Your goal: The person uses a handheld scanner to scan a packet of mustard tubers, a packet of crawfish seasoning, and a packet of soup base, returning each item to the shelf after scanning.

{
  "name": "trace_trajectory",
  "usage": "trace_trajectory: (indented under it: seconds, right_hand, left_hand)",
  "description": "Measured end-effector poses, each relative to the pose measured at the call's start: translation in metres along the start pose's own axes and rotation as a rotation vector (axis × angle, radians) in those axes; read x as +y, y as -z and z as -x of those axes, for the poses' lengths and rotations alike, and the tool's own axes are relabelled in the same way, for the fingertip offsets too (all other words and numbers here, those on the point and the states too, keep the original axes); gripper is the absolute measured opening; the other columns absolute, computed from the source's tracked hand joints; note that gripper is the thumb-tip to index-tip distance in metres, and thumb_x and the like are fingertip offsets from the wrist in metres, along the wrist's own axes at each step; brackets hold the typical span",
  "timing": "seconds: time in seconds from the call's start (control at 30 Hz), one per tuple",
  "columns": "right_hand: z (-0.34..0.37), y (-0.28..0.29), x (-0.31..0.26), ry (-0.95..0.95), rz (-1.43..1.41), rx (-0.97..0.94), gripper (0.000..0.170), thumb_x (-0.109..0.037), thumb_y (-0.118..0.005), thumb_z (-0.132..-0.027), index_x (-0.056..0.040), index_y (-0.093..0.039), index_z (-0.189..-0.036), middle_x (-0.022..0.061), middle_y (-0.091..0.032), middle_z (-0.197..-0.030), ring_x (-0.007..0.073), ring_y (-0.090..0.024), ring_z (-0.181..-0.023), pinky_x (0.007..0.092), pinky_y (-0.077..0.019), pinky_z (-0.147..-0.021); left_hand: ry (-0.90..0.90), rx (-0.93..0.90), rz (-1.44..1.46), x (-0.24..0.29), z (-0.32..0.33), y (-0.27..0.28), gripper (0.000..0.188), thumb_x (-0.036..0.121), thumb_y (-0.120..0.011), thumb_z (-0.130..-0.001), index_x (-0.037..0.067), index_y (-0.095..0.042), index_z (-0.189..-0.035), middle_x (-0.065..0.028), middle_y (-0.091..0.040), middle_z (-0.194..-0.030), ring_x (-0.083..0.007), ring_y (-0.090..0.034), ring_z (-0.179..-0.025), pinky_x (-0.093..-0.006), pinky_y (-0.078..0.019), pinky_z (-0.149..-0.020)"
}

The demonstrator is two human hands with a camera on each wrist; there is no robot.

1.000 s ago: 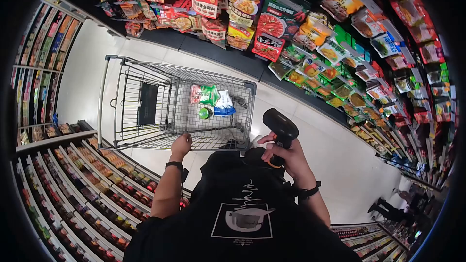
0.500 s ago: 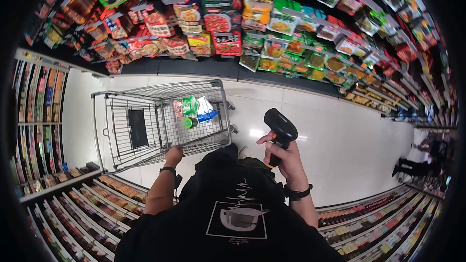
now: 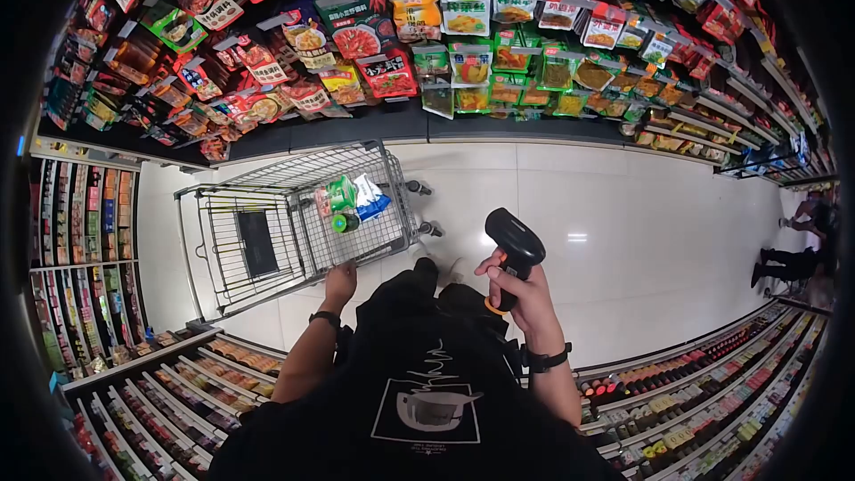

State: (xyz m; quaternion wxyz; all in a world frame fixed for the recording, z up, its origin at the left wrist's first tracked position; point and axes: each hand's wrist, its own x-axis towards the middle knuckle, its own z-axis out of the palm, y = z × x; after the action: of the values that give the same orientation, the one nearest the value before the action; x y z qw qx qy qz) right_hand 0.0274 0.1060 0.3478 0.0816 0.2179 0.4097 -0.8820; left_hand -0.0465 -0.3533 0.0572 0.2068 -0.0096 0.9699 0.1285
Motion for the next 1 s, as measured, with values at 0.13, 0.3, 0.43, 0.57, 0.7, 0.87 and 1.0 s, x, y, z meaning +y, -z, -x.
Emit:
trace_trajectory:
  seconds: [0.13,0.3,0.43,0.57,0.7,0.87,1.0]
  right_hand:
    - [0.011,0.005,0.006,0.004,0.011,-0.016,0.030,-0.003,-0.074,-0.095,-0.0035,-0.059,-0.121,0.0181,-0.074,-0.102,0.0133,-0.060,-0.056,0.0289,-0.0515,-0.054]
    - [0.020,0.002,0.010,0.007,0.016,-0.021,0.029,-0.003,-0.074,-0.095,-0.0036,-0.059,-0.120,0.0175,-0.074,-0.102,0.0129,-0.061,-0.057,0.0285,-0.0520,-0.055]
    - [0.020,-0.014,0.017,0.020,0.001,-0.032,0.027,-0.002,-0.075,-0.096,-0.0038,-0.060,-0.118,0.0173,-0.074,-0.101,0.0120,-0.062,-0.059,0.0277,-0.0528,-0.057]
    - [0.013,-0.046,0.029,0.019,0.039,-0.045,0.027,-0.003,-0.075,-0.096,-0.0038,-0.060,-0.119,0.0170,-0.074,-0.101,0.0116,-0.061,-0.059,0.0276,-0.0520,-0.056]
    - [-0.003,-0.096,0.050,0.021,0.100,-0.070,0.030,-0.003,-0.074,-0.095,-0.0038,-0.058,-0.121,0.0164,-0.073,-0.099,0.0118,-0.059,-0.055,0.0280,-0.0505,-0.054]
    - [-0.016,-0.175,0.083,0.023,0.135,-0.107,0.030,-0.002,-0.073,-0.095,-0.0035,-0.057,-0.121,0.0158,-0.073,-0.099,0.0114,-0.058,-0.055,0.0274,-0.0497,-0.054]
    - [-0.031,-0.231,0.104,-0.010,0.234,-0.103,0.030,-0.002,-0.073,-0.096,-0.0034,-0.057,-0.121,0.0152,-0.073,-0.098,0.0112,-0.058,-0.055,0.0271,-0.0496,-0.055]
  left_hand:
    - [-0.112,-0.008,0.024,-0.012,0.011,-0.002,0.035,0.035,-0.067,-0.100,0.013,-0.075,-0.127,-0.0147,-0.076,-0.126,-0.0367,-0.065,-0.126,-0.0551,-0.0392,-0.120]
    - [-0.054,-0.094,0.045,-0.010,0.010,0.004,0.041,0.035,-0.072,-0.096,0.014,-0.073,-0.131,-0.0134,-0.074,-0.131,-0.0361,-0.063,-0.130,-0.0543,-0.0380,-0.121]
    - [-0.051,-0.111,0.077,-0.015,0.010,0.011,0.042,0.033,-0.073,-0.095,0.013,-0.072,-0.132,-0.0131,-0.074,-0.132,-0.0366,-0.064,-0.130,-0.0554,-0.0407,-0.118]
    - [-0.150,-0.030,0.119,-0.047,0.009,0.008,0.043,0.031,-0.074,-0.095,0.014,-0.072,-0.133,-0.0130,-0.074,-0.130,-0.0376,-0.064,-0.128,-0.0556,-0.0431,-0.115]
    - [-0.130,-0.082,-0.002,-0.086,0.013,0.031,0.050,0.030,-0.075,-0.093,0.015,-0.068,-0.141,-0.0135,-0.070,-0.135,-0.0363,-0.060,-0.135,-0.0602,-0.0409,-0.117]
    - [-0.007,-0.331,-0.019,-0.160,0.005,0.080,0.052,0.046,-0.080,-0.089,0.028,-0.073,-0.138,-0.0053,-0.069,-0.146,-0.0348,-0.060,-0.139,-0.0608,-0.0433,-0.116]
    - [-0.005,-0.431,0.393,-0.227,-0.006,0.100,0.076,0.050,-0.087,-0.086,0.014,-0.066,-0.149,-0.0170,-0.070,-0.144,-0.0365,-0.065,-0.135,-0.0489,-0.0461,-0.118]
